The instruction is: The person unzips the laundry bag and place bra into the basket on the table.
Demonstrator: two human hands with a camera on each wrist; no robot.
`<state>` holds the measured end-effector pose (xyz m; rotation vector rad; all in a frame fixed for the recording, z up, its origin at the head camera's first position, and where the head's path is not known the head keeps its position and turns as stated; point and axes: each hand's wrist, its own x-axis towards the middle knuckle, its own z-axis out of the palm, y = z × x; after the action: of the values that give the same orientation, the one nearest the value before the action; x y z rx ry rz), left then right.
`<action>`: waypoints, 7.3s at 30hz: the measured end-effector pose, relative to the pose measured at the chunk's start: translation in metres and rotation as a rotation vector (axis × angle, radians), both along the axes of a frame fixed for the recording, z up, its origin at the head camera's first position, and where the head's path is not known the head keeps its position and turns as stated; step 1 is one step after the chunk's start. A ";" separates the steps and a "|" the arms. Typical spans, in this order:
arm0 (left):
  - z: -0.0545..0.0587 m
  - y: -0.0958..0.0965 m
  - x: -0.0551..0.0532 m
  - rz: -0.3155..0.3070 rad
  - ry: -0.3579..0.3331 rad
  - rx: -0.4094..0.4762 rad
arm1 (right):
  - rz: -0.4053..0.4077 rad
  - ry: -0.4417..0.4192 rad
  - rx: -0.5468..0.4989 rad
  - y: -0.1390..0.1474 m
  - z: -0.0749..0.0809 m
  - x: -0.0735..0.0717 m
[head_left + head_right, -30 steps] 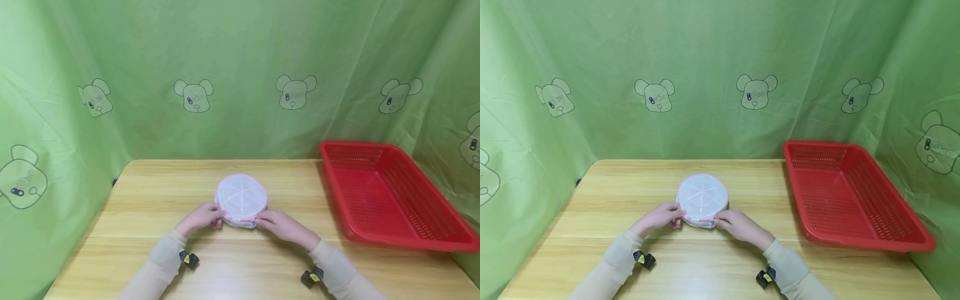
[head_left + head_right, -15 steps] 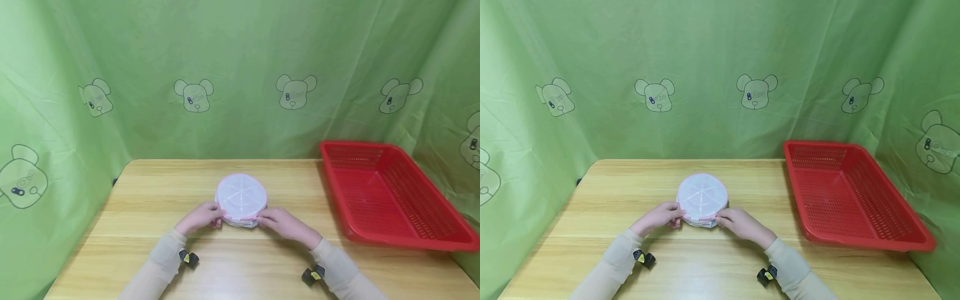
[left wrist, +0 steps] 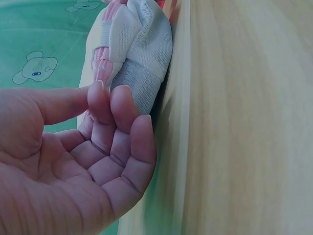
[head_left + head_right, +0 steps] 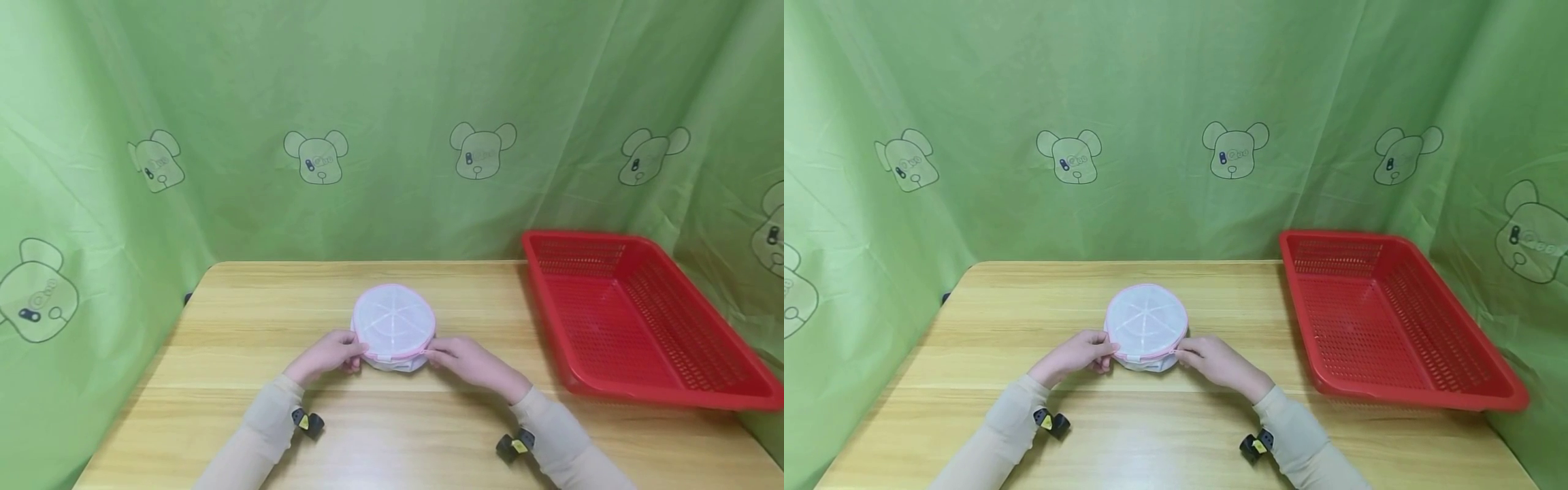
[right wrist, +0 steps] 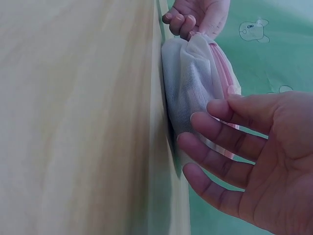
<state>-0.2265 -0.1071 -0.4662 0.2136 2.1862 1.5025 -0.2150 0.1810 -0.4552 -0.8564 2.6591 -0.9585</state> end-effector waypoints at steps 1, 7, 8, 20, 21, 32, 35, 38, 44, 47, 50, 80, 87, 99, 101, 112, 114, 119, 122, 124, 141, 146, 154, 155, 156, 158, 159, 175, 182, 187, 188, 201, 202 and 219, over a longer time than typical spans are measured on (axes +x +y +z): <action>0.000 0.000 0.000 0.000 -0.001 -0.001 | 0.002 0.003 -0.002 0.001 0.000 0.000; 0.000 -0.001 0.000 -0.009 0.002 0.003 | 0.016 0.012 -0.005 0.005 0.000 -0.003; 0.001 -0.002 0.000 -0.010 0.002 0.005 | 0.009 0.012 -0.002 0.006 0.000 -0.004; 0.005 -0.003 0.002 -0.016 0.012 0.002 | -0.044 0.023 0.024 0.013 0.002 -0.008; 0.005 -0.003 0.001 -0.015 0.010 0.000 | -0.047 0.019 0.022 0.013 0.002 -0.008; 0.002 -0.003 0.000 -0.014 0.006 0.002 | -0.049 0.022 0.007 0.013 0.003 -0.008; 0.001 -0.002 -0.001 -0.005 0.002 0.004 | -0.052 0.025 0.010 0.012 0.003 -0.008; 0.001 -0.003 -0.001 0.012 -0.004 0.003 | -0.049 0.024 0.009 0.011 0.002 -0.008; 0.002 -0.005 -0.001 0.020 0.004 -0.008 | -0.023 0.027 0.010 0.010 0.001 -0.007; 0.002 -0.006 -0.002 0.012 0.003 -0.010 | -0.010 0.028 0.007 0.008 0.001 -0.006; 0.002 -0.007 -0.001 -0.005 0.006 -0.018 | 0.003 0.018 0.005 0.006 0.001 -0.004; 0.004 -0.006 0.002 -0.085 0.007 -0.052 | 0.058 0.038 -0.003 -0.010 -0.003 0.009; 0.003 -0.005 0.002 -0.115 0.003 -0.030 | 0.063 0.013 -0.001 -0.013 -0.003 0.011; 0.000 -0.001 0.000 0.004 -0.027 -0.005 | 0.085 0.015 0.002 -0.015 -0.002 0.012; 0.000 0.000 0.000 0.011 -0.026 -0.004 | 0.089 0.015 0.004 -0.015 -0.002 0.012; -0.002 0.000 0.000 0.003 -0.023 -0.008 | 0.075 0.034 0.031 -0.013 -0.004 0.010; -0.002 0.000 0.000 0.003 -0.023 -0.009 | 0.067 0.030 0.036 -0.013 -0.004 0.010; -0.002 0.000 0.000 0.007 -0.023 -0.015 | 0.064 0.010 0.028 -0.011 -0.003 0.009; -0.003 0.000 0.000 0.011 -0.023 -0.018 | 0.062 0.004 0.021 -0.008 -0.004 0.008; -0.003 0.000 0.000 0.014 -0.024 -0.018 | 0.058 0.008 0.020 -0.006 -0.004 0.007; -0.004 -0.002 0.000 0.012 -0.023 -0.014 | 0.044 0.004 0.036 0.006 0.001 0.001; -0.003 -0.001 0.000 0.014 -0.022 -0.018 | 0.054 0.012 0.026 0.008 0.003 -0.001; -0.004 -0.001 -0.001 0.020 -0.022 -0.025 | 0.039 0.011 0.030 0.011 0.005 -0.003; -0.004 -0.001 -0.002 0.020 -0.022 -0.024 | 0.030 0.011 0.031 0.012 0.005 -0.003; -0.004 -0.001 -0.002 0.022 -0.026 -0.024 | 0.019 0.009 0.032 0.013 0.006 -0.004; -0.004 -0.002 -0.001 0.024 -0.027 -0.023 | 0.001 0.016 0.032 0.015 0.007 -0.005; -0.004 -0.002 -0.001 0.025 -0.029 -0.022 | -0.004 0.022 0.031 0.016 0.007 -0.005; -0.003 -0.002 -0.002 0.033 -0.034 -0.018 | -0.069 0.069 0.021 0.025 0.010 -0.010; -0.002 -0.003 -0.002 0.043 -0.038 0.011 | -0.057 0.068 0.028 0.025 0.012 -0.009; 0.000 -0.003 -0.001 0.059 -0.052 0.033 | -0.037 0.055 0.029 0.024 0.010 -0.009; 0.000 -0.003 -0.001 0.061 -0.053 0.033 | -0.030 0.056 0.028 0.023 0.010 -0.009; 0.000 -0.003 -0.002 0.040 -0.056 0.038 | 0.035 0.058 0.021 0.012 0.004 -0.003; 0.000 -0.003 -0.001 0.036 -0.053 0.038 | 0.042 0.059 0.023 0.011 0.003 -0.002; -0.001 0.000 0.000 0.018 -0.031 0.020 | 0.089 0.037 -0.007 -0.002 -0.001 0.005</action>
<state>-0.2269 -0.1071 -0.4670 0.1768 2.1544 1.5282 -0.2100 0.1788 -0.4566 -0.9944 2.6250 -0.9409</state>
